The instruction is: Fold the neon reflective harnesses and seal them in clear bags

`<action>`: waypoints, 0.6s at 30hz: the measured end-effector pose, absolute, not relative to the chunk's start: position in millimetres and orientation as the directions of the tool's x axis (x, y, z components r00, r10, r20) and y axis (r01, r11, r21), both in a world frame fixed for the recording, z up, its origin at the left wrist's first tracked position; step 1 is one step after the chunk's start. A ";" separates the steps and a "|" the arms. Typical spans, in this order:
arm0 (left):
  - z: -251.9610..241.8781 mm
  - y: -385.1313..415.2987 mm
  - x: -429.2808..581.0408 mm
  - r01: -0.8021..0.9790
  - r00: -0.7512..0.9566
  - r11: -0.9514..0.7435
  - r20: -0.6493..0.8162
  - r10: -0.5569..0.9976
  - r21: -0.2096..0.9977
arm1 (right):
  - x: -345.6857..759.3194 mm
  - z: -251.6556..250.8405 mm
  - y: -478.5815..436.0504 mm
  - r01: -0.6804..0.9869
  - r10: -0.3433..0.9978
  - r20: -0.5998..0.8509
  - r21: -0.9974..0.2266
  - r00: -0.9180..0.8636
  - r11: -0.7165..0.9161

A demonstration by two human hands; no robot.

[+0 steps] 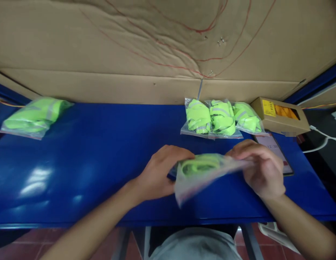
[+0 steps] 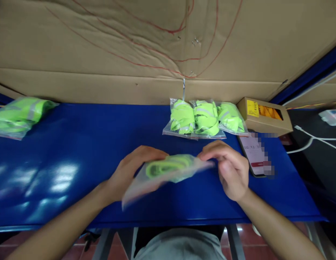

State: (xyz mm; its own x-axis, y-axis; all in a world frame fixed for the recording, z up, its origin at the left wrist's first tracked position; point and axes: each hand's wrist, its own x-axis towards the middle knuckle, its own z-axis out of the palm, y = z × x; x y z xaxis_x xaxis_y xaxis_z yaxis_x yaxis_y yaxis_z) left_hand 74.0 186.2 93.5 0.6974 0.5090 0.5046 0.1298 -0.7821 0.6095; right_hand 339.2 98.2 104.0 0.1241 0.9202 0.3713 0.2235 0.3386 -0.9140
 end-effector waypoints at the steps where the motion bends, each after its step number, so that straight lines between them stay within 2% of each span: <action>1: 95.0 184.3 72.8 0.134 0.677 -0.873 0.599 0.426 0.470 | 340.5 102.7 99.8 0.167 0.918 0.374 -0.921 0.130 0.351; 2: 96.2 182.0 72.1 0.143 0.661 -0.933 0.670 0.339 0.331 | 341.6 100.4 102.4 0.096 0.927 0.342 -0.939 0.152 0.331; 4: 97.9 177.1 72.0 0.188 0.629 -0.975 0.747 0.215 0.122 | 342.9 93.8 108.8 -0.020 0.973 0.165 -0.985 0.159 0.170; 6: 98.3 172.8 73.4 0.218 0.616 -0.975 0.771 0.160 0.028 | 342.3 86.5 114.5 -0.110 0.996 -0.045 -0.993 0.072 -0.037; 7: 97.7 171.4 74.2 0.215 0.618 -0.976 0.769 0.162 0.033 | 341.1 83.4 116.4 -0.150 0.992 -0.126 -0.981 -0.012 -0.126; 10: 91.2 171.7 75.7 0.175 0.693 -0.973 0.683 0.231 0.151 | 334.5 78.7 117.7 -0.206 0.936 -0.227 -0.936 -0.268 -0.286; 12: 83.6 175.7 75.9 0.192 0.698 -0.964 0.664 0.267 0.185 | 329.5 78.8 117.3 -0.196 0.925 -0.228 -0.935 -0.304 -0.295; 14: 75.9 182.5 75.9 0.270 0.637 -0.940 0.694 0.337 0.209 | 326.3 79.3 117.9 -0.177 0.941 -0.225 -0.945 -0.251 -0.273; 16: 70.9 190.9 76.3 0.342 0.534 -0.864 0.680 0.502 0.369 | 325.4 79.0 119.6 -0.178 0.959 -0.219 -0.952 -0.177 -0.250; 18: 69.8 198.8 77.4 0.291 0.418 -0.698 0.569 0.708 0.655 | 326.0 77.9 121.4 -0.195 0.975 -0.183 -0.959 -0.123 -0.205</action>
